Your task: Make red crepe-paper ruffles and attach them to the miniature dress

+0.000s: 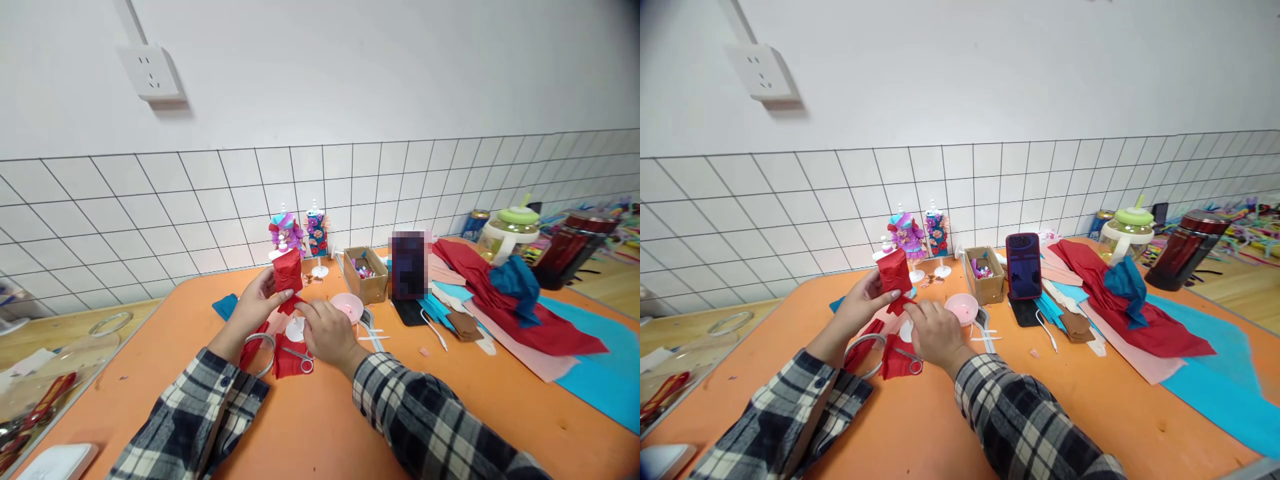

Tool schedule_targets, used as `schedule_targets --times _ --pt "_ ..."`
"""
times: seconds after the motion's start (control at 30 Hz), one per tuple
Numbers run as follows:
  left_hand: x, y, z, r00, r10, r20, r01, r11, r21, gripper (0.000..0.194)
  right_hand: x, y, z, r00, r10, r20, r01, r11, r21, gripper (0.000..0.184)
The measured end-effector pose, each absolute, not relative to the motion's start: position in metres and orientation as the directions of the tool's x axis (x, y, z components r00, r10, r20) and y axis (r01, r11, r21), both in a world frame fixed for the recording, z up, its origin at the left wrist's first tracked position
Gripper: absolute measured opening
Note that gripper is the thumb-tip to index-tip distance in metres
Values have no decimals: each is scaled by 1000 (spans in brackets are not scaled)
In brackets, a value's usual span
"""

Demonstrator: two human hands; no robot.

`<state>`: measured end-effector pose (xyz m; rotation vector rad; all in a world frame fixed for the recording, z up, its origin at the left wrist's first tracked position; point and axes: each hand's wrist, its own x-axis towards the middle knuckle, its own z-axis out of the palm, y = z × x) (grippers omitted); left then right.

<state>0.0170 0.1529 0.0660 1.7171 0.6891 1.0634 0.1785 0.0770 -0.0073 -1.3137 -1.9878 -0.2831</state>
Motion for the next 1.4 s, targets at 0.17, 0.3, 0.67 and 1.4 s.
schedule_targets --times 0.17,0.3,0.67,1.4 --pt "18 151 67 456 823 338 -84 -339 937 55 179 77 -7 -193 754 627 889 406 -214 42" --pt "16 154 63 435 837 330 -100 -320 942 53 180 78 -7 -181 766 616 895 388 -219 43" --pt "13 147 49 284 860 423 -42 -429 902 40 185 76 -13 -201 778 595 870 421 -256 28" --pt "-33 61 -3 692 698 185 644 -713 278 17 219 31 -8 -336 921 198 909 372 -188 23"
